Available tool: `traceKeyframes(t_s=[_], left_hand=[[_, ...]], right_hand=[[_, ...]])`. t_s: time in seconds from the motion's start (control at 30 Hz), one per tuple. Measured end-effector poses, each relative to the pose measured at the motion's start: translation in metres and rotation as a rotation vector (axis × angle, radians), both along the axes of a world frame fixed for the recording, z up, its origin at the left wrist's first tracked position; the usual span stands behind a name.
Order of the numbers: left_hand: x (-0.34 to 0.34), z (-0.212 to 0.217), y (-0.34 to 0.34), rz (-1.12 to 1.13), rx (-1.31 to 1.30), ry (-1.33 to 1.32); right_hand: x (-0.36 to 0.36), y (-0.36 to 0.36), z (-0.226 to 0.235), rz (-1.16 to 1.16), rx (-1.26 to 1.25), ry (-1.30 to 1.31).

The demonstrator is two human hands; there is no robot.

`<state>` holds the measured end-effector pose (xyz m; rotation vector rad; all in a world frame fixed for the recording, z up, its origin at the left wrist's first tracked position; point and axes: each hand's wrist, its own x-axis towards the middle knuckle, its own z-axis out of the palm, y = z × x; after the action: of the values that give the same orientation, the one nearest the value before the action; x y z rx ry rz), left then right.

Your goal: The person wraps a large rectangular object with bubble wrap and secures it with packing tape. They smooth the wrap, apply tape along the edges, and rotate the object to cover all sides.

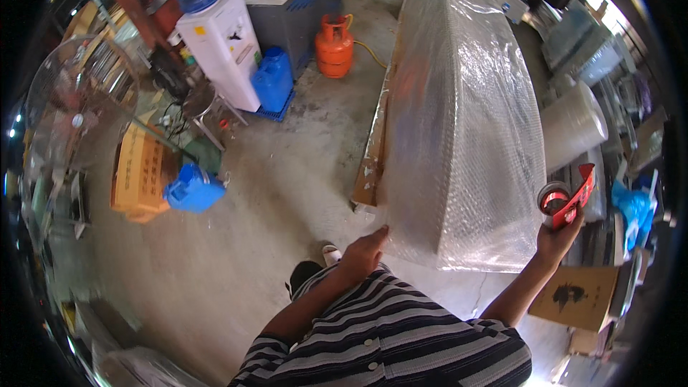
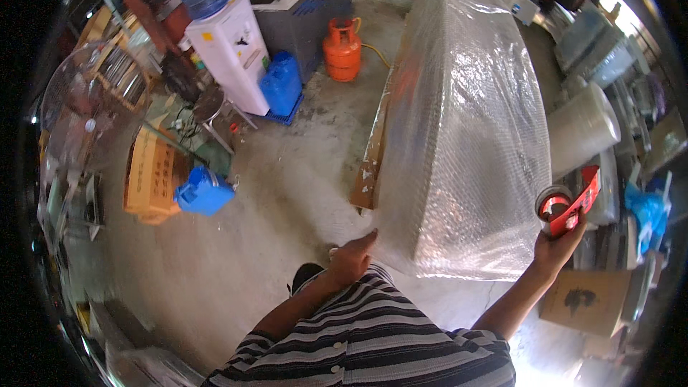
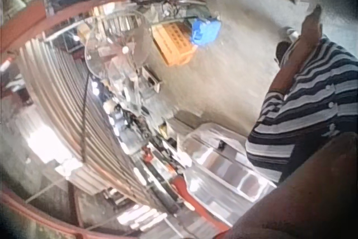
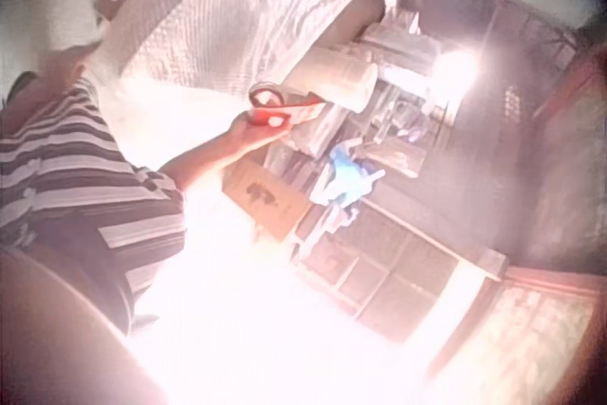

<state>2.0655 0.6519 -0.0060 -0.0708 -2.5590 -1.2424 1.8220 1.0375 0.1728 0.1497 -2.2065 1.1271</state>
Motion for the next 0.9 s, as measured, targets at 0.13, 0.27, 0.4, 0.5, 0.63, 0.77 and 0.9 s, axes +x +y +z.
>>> traceKeyframes(t_s=[0.13, 0.27, 0.4, 0.5, 0.63, 0.77, 0.9], left_hand=[[-0.021, -0.005, -0.043, -0.362, 0.080, -0.046], [-0.062, 0.001, -0.119, -0.790, 0.133, -0.416], [-0.111, 0.002, -0.225, -0.845, 0.052, -0.413], [-0.152, 0.003, -0.315, -0.850, 0.005, -0.545], [-0.206, 0.008, -0.432, -0.692, 0.068, -0.473], [-0.268, -0.007, -0.523, -0.517, 0.109, -0.389], [-0.334, -0.037, -0.580, -0.321, 0.265, -0.385]], right_hand=[[0.012, -0.033, 0.030, -0.030, -0.213, -0.062], [0.025, -0.107, 0.072, -0.040, -0.747, -0.111], [0.042, -0.179, 0.097, -0.145, -1.040, -0.098], [0.059, -0.232, 0.100, -0.162, -0.898, -0.083], [0.063, -0.326, 0.099, -0.335, -0.483, -0.092], [0.034, -0.410, 0.111, -0.336, -0.338, -0.369], [-0.024, -0.457, 0.076, -0.341, -0.332, -0.366]])
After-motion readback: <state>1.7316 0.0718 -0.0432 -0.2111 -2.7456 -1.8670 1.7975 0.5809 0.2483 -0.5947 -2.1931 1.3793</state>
